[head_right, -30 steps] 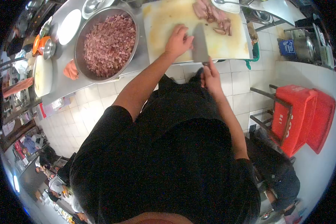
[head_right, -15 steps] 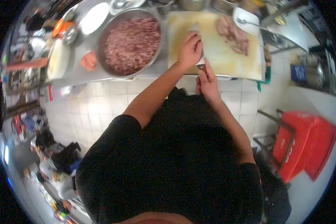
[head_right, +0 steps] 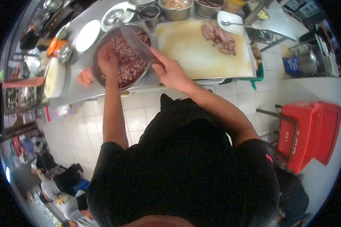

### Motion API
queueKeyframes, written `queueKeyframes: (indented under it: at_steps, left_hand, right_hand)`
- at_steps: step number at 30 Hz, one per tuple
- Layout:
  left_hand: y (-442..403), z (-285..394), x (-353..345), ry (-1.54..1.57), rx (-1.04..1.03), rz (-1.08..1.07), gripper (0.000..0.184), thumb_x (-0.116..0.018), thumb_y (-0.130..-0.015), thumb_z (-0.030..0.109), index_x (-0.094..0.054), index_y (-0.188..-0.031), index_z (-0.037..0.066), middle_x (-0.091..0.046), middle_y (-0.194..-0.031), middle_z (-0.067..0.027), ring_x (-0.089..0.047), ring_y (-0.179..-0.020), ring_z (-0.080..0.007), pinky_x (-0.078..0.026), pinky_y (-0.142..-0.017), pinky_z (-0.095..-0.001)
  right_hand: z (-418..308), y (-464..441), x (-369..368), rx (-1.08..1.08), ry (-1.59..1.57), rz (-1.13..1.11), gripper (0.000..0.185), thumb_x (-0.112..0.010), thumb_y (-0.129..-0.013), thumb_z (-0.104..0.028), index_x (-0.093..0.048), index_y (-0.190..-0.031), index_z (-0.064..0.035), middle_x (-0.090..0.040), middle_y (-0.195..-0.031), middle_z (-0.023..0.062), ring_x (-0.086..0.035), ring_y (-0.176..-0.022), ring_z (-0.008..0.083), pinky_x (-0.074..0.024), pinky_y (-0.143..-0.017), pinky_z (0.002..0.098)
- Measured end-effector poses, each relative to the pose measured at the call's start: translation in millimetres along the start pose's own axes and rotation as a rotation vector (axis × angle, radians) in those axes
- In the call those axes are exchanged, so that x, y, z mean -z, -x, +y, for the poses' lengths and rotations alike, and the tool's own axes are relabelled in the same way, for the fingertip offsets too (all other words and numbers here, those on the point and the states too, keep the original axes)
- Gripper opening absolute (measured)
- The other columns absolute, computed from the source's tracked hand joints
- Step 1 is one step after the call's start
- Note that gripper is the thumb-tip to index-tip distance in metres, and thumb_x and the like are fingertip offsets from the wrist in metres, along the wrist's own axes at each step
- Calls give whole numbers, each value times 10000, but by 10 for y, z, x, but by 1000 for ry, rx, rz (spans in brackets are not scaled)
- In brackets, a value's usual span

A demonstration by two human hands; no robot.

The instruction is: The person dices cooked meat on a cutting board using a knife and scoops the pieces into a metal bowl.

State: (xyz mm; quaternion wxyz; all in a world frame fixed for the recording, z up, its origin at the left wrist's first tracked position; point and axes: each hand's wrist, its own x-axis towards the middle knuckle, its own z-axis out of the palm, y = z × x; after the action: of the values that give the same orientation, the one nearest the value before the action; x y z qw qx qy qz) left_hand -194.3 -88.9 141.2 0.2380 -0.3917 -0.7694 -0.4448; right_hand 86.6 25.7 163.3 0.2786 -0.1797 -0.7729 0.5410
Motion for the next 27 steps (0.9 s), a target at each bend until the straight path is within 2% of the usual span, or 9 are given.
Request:
queueKeyframes:
  at_steps: [2, 5, 8, 11, 17, 19, 23, 26, 27]
  left_hand:
    - [0, -56, 42, 10, 26, -15, 220, -671, -1006, 129, -757, -1123, -36, -729, -1178, -229, -691, -1120, -404, -541, -1005, -468]
    - [-74, -10, 22, 27, -29, -2, 220, -670, -1003, 121, -753, -1138, -33, -715, -1164, -221, -683, -1105, -386, -546, -984, -466]
    - [-197, 108, -87, 19, -64, -20, 234, -676, -997, 124, -749, -1162, -25, -712, -1146, -211, -678, -1100, -380, -549, -971, -462]
    - [-323, 458, -248, 10, -151, -24, 223, -688, -978, 105, -741, -1153, -21, -714, -1118, -204, -677, -1078, -380, -550, -957, -464]
    - [-268, 1104, -1013, 73, -284, -96, 192, -725, -911, 54, -734, -1096, 4, -718, -1094, -199, -665, -1039, -408, -542, -945, -487]
    - [-148, 1368, -1384, 224, -279, -177, 207, -750, -893, 67, -738, -1094, 20, -722, -1090, -199, -662, -1032, -416, -541, -947, -485]
    - [202, 1758, -2140, 245, -144, -463, 303, -789, -875, 111, -728, -1165, 49, -706, -1137, -190, -665, -1099, -405, -547, -968, -459]
    - [378, 1942, -2643, 286, -117, -588, 342, -790, -866, 121, -724, -1196, 63, -685, -1205, -182, -655, -1145, -391, -547, -995, -454]
    - [386, 1975, -2740, 265, -176, -622, 346, -779, -871, 114, -720, -1207, 60, -684, -1223, -174, -652, -1163, -385, -545, -1007, -451]
  right_hand:
    - [-9, 197, 372, -62, 179, 29, 637, -627, -1025, -110, -435, -1627, -184, -755, -1150, 255, -760, -993, 395, -587, -911, 424]
    - [266, 473, 737, -165, 332, 113, 636, -636, -1007, -101, -461, -1609, -203, -745, -988, 266, -723, -892, 468, -596, -819, 478]
    - [693, 758, 946, -151, 536, 138, 610, -650, -1005, -118, -488, -1587, -202, -726, -887, 264, -705, -824, 488, -576, -747, 525]
    - [991, 954, 1080, -204, 575, 103, 597, -665, -1003, -137, -504, -1574, -199, -730, -923, 276, -714, -852, 479, -564, -751, 534]
    - [1003, 1143, 1476, -130, 386, 254, 605, -664, -1004, -129, -498, -1581, -202, -730, -981, 293, -721, -918, 475, -574, -794, 523]
    - [1010, 1240, 1682, -186, 335, 263, 608, -666, -1003, -127, -499, -1582, -206, -732, -997, 292, -722, -934, 473, -576, -806, 519]
    - [1165, 1449, 2012, -245, 306, 233, 612, -670, -995, -121, -507, -1578, -213, -735, -1017, 287, -723, -940, 475, -580, -817, 523]
    - [1282, 1504, 2222, -262, 348, 132, 615, -666, -989, -109, -510, -1574, -212, -737, -1034, 283, -719, -934, 484, -582, -825, 535]
    - [1251, 1493, 2268, -280, 353, 108, 615, -664, -986, -105, -511, -1572, -212, -738, -1038, 281, -716, -932, 489, -582, -826, 542]
